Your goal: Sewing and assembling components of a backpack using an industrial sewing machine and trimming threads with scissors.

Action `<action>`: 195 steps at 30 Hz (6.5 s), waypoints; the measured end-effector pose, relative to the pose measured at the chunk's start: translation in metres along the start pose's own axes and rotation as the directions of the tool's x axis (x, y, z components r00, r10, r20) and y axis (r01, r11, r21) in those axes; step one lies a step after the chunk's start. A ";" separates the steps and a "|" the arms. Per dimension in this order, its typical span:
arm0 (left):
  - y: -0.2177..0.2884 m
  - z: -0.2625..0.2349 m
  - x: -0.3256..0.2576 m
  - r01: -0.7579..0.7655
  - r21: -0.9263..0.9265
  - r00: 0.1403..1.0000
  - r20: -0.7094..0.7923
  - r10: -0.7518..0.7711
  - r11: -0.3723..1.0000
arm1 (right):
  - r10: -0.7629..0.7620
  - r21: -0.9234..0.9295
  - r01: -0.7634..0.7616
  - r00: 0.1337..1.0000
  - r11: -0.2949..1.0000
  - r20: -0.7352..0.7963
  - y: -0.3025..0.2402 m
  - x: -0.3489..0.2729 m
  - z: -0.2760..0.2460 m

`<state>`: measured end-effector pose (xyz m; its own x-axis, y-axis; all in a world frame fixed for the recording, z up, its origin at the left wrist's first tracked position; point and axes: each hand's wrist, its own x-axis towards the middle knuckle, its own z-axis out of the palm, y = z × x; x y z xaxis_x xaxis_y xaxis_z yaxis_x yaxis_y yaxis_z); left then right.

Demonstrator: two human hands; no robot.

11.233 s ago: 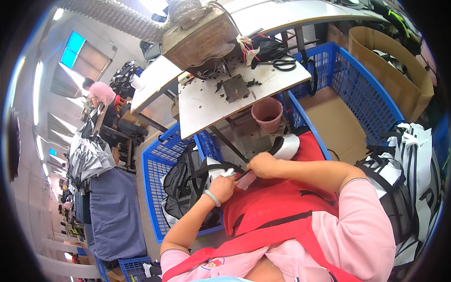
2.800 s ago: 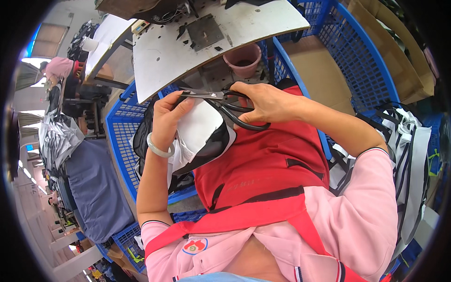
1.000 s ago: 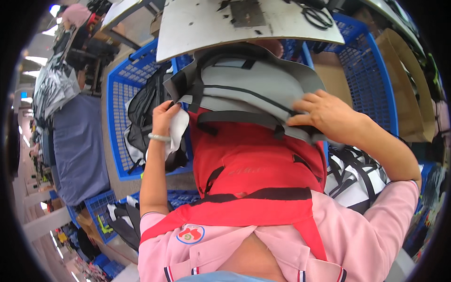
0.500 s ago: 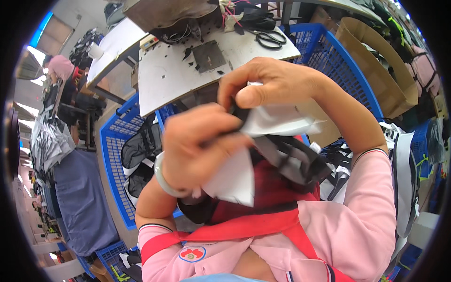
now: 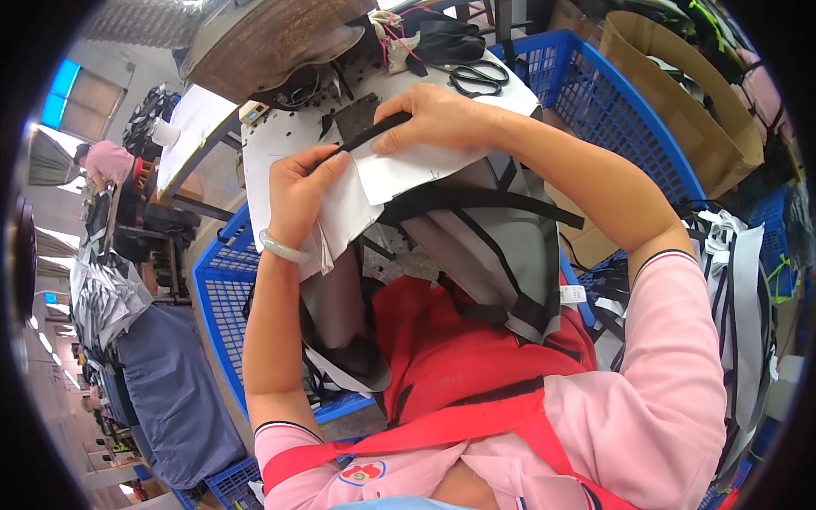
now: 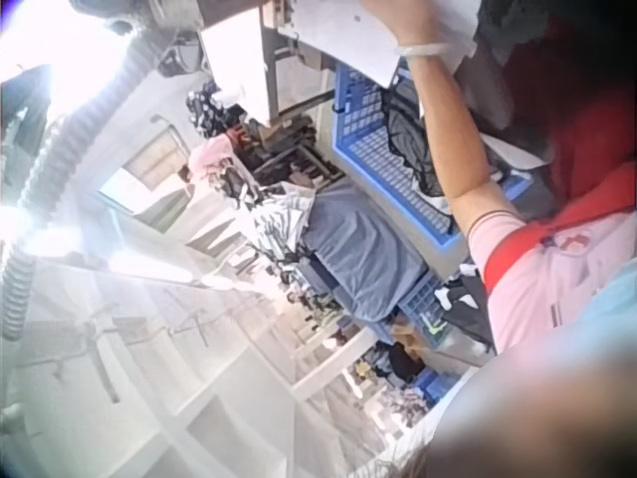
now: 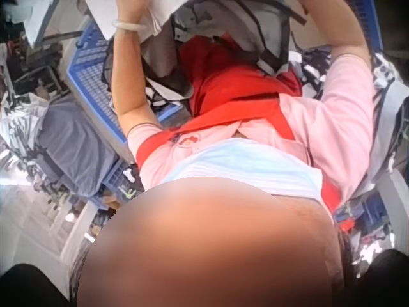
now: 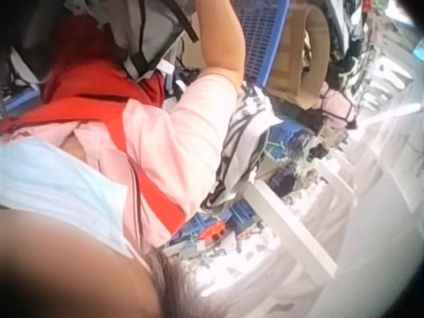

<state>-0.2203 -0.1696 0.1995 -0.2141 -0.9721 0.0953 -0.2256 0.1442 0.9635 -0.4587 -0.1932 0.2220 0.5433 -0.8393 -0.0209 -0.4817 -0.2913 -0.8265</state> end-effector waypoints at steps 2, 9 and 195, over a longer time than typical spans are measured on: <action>-0.007 -0.005 0.015 0.000 -0.012 0.999 -0.044 0.000 1.000 | 0.033 -0.025 -0.034 0.998 0.999 -0.052 0.008 0.013 0.000; -0.027 -0.008 0.059 0.078 -0.075 0.992 -0.094 -0.085 0.994 | 0.024 -0.081 -0.040 0.982 0.996 -0.188 0.034 0.051 0.000; -0.342 0.022 -0.098 0.737 -0.250 0.638 0.565 -0.523 0.628 | 0.268 0.664 -0.747 -0.632 0.035 -0.727 -0.151 -0.909 0.150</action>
<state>-0.1431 -0.1197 -0.1447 -0.5557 -0.5908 -0.5850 -0.0616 -0.6724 0.7376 -0.7769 0.6819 0.2814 -0.9725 0.1190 0.2000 0.0332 0.9215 -0.3870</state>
